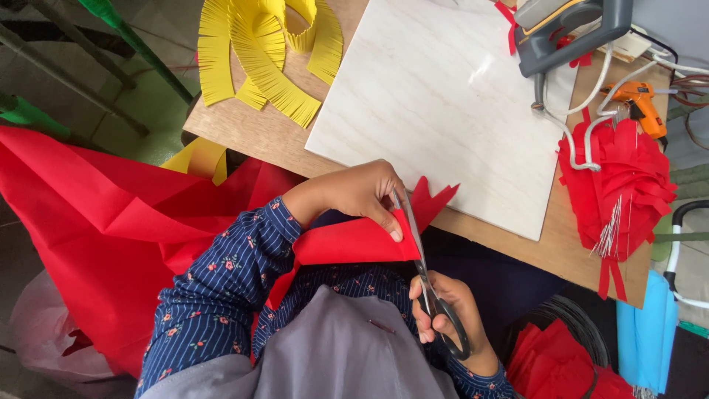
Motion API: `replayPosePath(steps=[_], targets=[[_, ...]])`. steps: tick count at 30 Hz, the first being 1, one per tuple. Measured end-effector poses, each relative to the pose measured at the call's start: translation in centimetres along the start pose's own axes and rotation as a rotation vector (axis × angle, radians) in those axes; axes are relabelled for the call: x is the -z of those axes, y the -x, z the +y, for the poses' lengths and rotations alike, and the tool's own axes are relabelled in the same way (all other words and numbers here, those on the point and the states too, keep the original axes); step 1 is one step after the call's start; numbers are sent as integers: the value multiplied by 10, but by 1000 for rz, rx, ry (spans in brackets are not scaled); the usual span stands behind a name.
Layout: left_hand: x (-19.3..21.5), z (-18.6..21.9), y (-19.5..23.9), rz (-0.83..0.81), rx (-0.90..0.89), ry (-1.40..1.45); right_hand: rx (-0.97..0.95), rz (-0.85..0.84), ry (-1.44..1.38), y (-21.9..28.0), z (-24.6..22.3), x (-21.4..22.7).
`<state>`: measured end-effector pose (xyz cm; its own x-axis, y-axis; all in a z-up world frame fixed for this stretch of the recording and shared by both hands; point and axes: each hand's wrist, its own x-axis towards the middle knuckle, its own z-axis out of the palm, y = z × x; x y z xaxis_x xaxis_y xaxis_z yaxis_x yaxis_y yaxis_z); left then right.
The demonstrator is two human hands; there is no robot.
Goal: Folding red fabric and cutting it into small strips using scissors on a workbench.
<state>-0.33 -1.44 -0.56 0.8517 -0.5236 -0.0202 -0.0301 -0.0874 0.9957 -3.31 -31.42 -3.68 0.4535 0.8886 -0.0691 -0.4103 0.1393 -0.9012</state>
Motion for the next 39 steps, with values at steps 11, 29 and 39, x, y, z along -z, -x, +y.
replayPosePath(steps=[11, 29, 39], targets=[[9, -7, -3, 2, -63, -161, 84, 89, 67, 5, 4, 0], [57, 18, -21, 385, 158, -366, 373, 300, -11, 12, 8, 65], [-31, 47, -50, 181, 73, -343, 307, 675, 633, -61, -54, 37]])
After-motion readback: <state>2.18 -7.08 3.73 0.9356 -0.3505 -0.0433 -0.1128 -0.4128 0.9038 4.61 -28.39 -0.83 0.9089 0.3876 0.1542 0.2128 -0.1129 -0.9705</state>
